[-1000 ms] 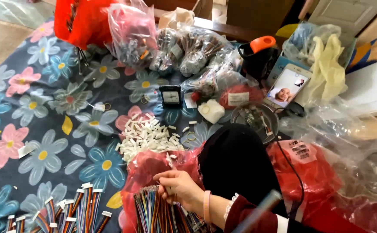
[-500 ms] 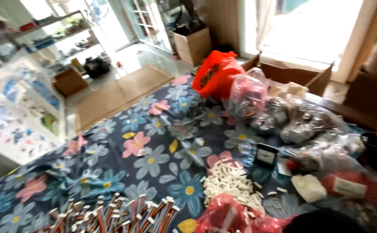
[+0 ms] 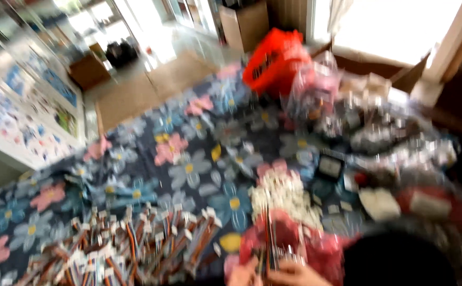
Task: Attaching small plastic connectors to the ends of ribbon cables
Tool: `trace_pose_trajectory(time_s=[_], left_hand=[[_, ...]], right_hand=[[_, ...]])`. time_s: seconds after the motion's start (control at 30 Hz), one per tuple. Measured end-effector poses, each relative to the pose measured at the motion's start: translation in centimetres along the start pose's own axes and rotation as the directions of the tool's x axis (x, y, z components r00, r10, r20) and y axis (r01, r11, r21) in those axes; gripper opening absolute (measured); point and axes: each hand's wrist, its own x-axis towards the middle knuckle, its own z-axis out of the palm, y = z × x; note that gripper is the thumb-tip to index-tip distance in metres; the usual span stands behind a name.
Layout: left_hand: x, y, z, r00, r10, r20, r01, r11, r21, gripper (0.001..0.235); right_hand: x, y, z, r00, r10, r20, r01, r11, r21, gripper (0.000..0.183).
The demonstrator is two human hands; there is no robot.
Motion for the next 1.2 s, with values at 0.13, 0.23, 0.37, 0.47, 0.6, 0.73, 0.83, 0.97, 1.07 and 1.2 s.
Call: trace_pose_trajectory(time_s=[0.13, 0.23, 0.37, 0.47, 0.6, 0.73, 0.83, 0.97, 1.07, 1.2], left_hand=[[-2.7, 0.4, -1.7, 0.955, -0.042, 0.295, 0.066, 0.995, -0.073, 0.034], [-2.8, 2.5, -2.2, 0.842, -0.106, 0.529, 0.304, 0.903, -0.303, 0.025], [-2.6, 3.5, -1.3, 0.704, -0.372, 0.605, 0.686, 0.577, -0.443, 0.033], [-2.5, 1.7, -0.9, 0.732, -0.393, 0.557, 0.644, 0.664, -0.379, 0.016], [-1.4, 4.1, -0.8, 0.673, -0.508, 0.538, 0.740, 0.450, -0.500, 0.028], [-1.6, 3.6, -0.7, 0.692, -0.466, 0.552, 0.714, 0.555, -0.427, 0.031], [-1.6, 2.6, -0.5, 0.705, -0.415, 0.574, 0.686, 0.603, -0.406, 0.027], [0.0, 3.0, -0.9, 0.695, -0.459, 0.554, 0.713, 0.544, -0.443, 0.018], [2.0, 3.9, -1.9, 0.712, -0.474, 0.517, 0.701, 0.443, -0.559, 0.025], [0.5, 4.3, -1.2, 0.765, -0.392, 0.511, 0.640, 0.550, -0.536, 0.027]], right_hand=[[-4.4, -6.0, 5.2, 0.996, 0.081, 0.048, -0.079, 0.996, -0.041, 0.017], [-4.2, -6.1, 5.7, 0.988, 0.069, 0.137, -0.049, 0.988, -0.146, 0.025], [-4.1, -6.6, 5.8, 0.983, 0.111, 0.143, -0.074, 0.967, -0.244, 0.046], [-3.2, -3.9, 4.3, 0.981, 0.056, 0.184, -0.016, 0.977, -0.213, 0.037], [-3.6, -5.5, 5.1, 0.977, 0.126, 0.170, -0.095, 0.979, -0.180, 0.039], [-3.3, -5.0, 4.7, 0.987, 0.071, 0.143, -0.032, 0.965, -0.259, 0.028], [-3.0, -4.4, 4.4, 0.990, 0.055, 0.133, -0.015, 0.960, -0.280, 0.028], [-3.2, -5.0, 4.8, 0.970, 0.168, 0.174, -0.104, 0.938, -0.330, 0.041], [-3.5, -6.0, 5.3, 0.968, 0.197, 0.157, -0.160, 0.961, -0.225, 0.023], [-3.8, -6.0, 5.0, 0.968, 0.206, 0.140, -0.170, 0.958, -0.230, 0.025]])
